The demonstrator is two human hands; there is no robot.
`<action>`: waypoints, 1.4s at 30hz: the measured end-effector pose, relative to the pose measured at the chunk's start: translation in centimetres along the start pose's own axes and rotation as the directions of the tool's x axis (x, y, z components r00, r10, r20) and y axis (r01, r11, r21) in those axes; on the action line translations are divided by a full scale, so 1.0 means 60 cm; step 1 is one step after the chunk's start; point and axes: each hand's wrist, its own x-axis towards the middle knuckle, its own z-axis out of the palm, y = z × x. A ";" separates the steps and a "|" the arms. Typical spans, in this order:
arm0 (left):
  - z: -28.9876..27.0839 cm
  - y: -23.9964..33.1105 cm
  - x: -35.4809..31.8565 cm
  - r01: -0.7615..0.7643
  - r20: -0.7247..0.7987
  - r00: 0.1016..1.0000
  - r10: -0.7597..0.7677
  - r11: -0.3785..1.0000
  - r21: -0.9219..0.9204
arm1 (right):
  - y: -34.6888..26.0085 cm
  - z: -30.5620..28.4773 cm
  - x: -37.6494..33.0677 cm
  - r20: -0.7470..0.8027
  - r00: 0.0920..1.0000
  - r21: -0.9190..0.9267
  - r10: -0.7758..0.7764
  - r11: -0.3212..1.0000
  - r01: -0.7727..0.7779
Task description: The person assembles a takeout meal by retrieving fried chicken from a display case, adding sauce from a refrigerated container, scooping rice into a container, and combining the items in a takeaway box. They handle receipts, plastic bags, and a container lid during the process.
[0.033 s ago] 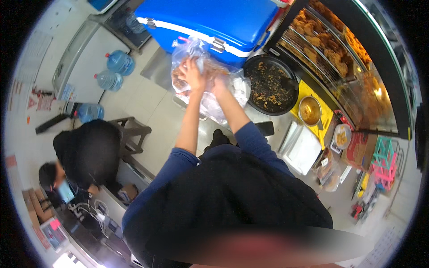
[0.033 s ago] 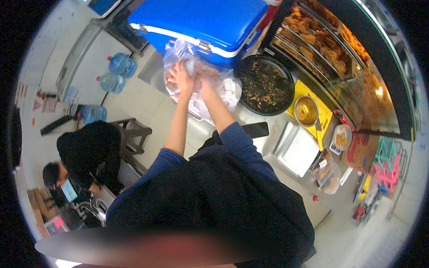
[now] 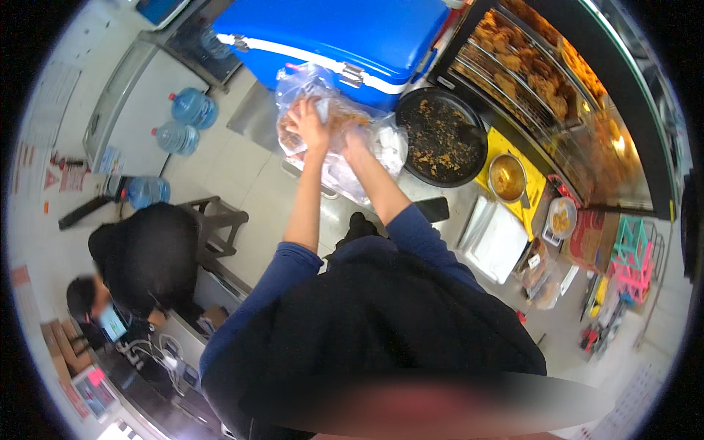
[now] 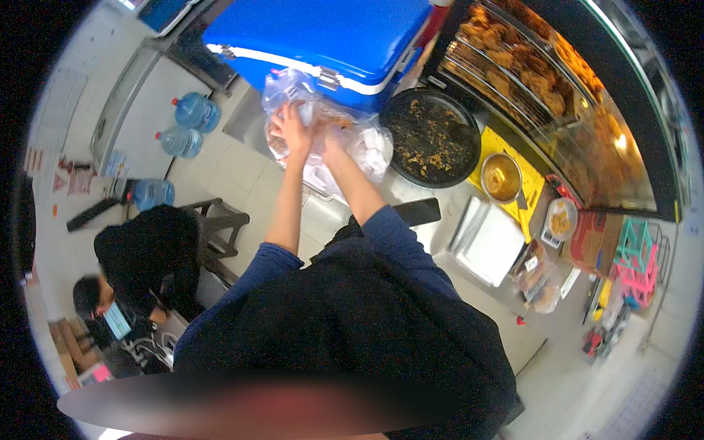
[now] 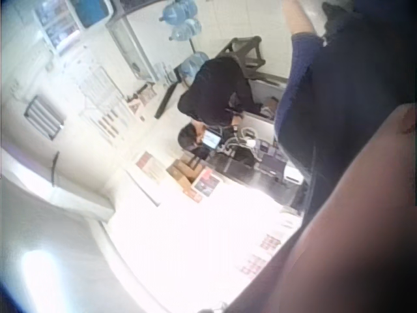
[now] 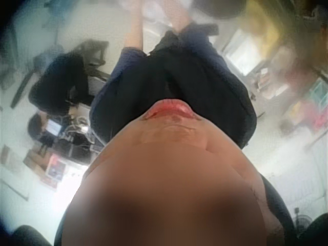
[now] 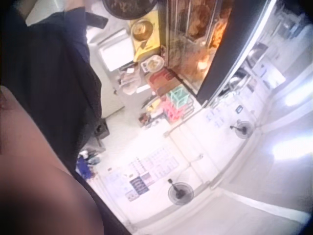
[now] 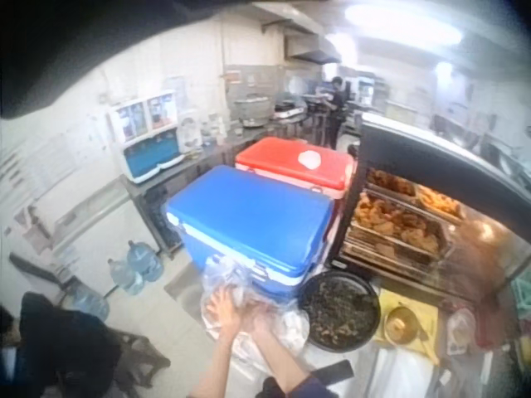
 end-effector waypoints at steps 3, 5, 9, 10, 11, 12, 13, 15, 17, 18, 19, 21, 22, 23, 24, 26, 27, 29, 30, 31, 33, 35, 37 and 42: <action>-0.005 -0.044 0.037 -0.086 0.030 0.996 0.083 0.990 0.110 | -0.010 0.006 -0.061 -0.084 0.984 -0.281 -0.155 0.951 0.126; -0.022 -0.039 0.041 0.014 0.082 0.996 -0.022 0.995 0.100 | -0.048 -0.003 -0.089 0.036 0.941 -0.109 -0.337 0.934 0.339; -0.064 0.021 0.012 -0.023 0.080 0.997 0.022 1.000 0.005 | -0.132 -0.005 -0.057 -0.105 0.989 0.149 0.103 0.985 -0.087; -0.066 0.037 -0.003 -0.072 0.101 0.993 0.064 0.995 0.076 | -0.123 0.005 -0.045 -0.174 0.982 0.051 0.078 0.996 -0.070; -0.067 0.047 -0.013 -0.117 0.127 0.987 0.098 0.982 0.150 | -0.112 0.012 -0.034 -0.156 0.982 0.141 0.109 0.986 -0.087; -0.062 0.051 -0.011 -0.107 0.200 0.977 0.077 0.984 0.143 | -0.101 0.022 -0.020 -0.191 0.969 0.189 0.157 0.975 -0.121; -0.054 0.049 -0.008 -0.086 0.198 0.978 0.063 0.990 0.112 | -0.086 0.031 -0.013 -0.221 0.953 0.236 0.205 0.960 -0.152; -0.024 0.027 0.019 -0.038 0.278 0.960 0.021 0.998 0.057 | -0.068 0.051 -0.007 -0.271 0.915 0.325 0.298 0.923 -0.204; 0.015 -0.009 0.046 -0.106 0.131 0.984 0.118 0.990 -0.093 | -0.060 0.062 -0.035 -0.162 0.971 0.171 0.176 0.974 -0.148; 0.034 -0.029 0.060 -0.113 0.126 0.985 0.118 0.993 -0.042 | -0.060 0.061 -0.064 0.005 1.000 -0.017 0.020 1.000 -0.020; 0.052 -0.048 0.073 -0.122 0.138 0.983 0.121 0.992 0.005 | -0.067 0.062 -0.091 0.128 0.990 -0.214 -0.063 0.973 0.090; 0.066 -0.089 0.089 -0.185 0.087 0.981 0.176 0.976 0.111 | -0.080 0.049 -0.164 0.108 0.993 -0.044 -0.053 0.997 0.058; 0.069 -0.105 0.099 -0.023 0.156 0.988 -0.021 0.962 0.273 | -0.099 0.029 -0.193 0.138 0.989 0.056 -0.043 0.998 0.035; 0.066 -0.120 0.107 -0.083 0.114 0.992 0.052 0.956 0.283 | -0.129 -0.002 -0.211 0.139 0.990 0.025 -0.008 1.000 0.005; 0.059 -0.132 0.112 -0.153 0.024 0.988 0.153 0.988 0.024 | -0.163 -0.043 -0.228 0.216 0.976 0.027 -0.001 1.000 -0.005; 0.052 -0.141 0.141 -0.128 0.116 0.990 0.082 0.872 0.473 | -0.232 -0.145 -0.258 0.222 0.974 -0.001 -0.050 0.999 0.052; 0.047 -0.143 0.152 -0.223 0.105 0.975 0.198 0.806 0.548 | -0.265 -0.207 -0.274 0.170 0.977 -0.056 -0.125 0.989 0.136; 0.037 -0.144 0.172 -0.251 0.165 0.968 0.190 0.710 0.658 | -0.345 -0.359 -0.309 0.029 0.956 -0.084 -0.294 0.952 0.295; 0.030 -0.145 0.185 -0.314 0.281 0.948 0.149 0.577 0.754 | -0.390 -0.444 -0.329 -0.179 0.893 -0.252 -0.412 0.897 0.364; 0.019 -0.149 0.192 -0.327 0.308 0.942 0.133 0.569 0.754 | -0.441 -0.532 -0.350 -0.214 0.792 -0.381 -0.572 0.795 0.471; -0.008 -0.158 0.207 -0.363 0.336 0.929 0.152 0.544 0.757 | -0.540 -0.701 -0.385 -0.507 0.489 -0.646 -0.710 0.688 0.330; -0.034 -0.156 0.228 -0.391 0.382 0.910 0.161 0.637 0.664 | -0.613 -0.851 -0.413 -0.694 0.223 -0.633 -0.684 0.728 0.262; -0.062 -0.136 0.244 -0.313 0.435 0.900 0.000 0.695 0.647 | -0.674 -0.974 -0.426 -0.812 0.182 -0.539 -0.554 0.832 0.126; -0.200 0.004 0.167 -0.268 0.379 0.921 -0.088 0.562 0.782 | -0.720 -1.164 -0.406 -0.859 0.341 -0.216 -0.382 0.874 0.436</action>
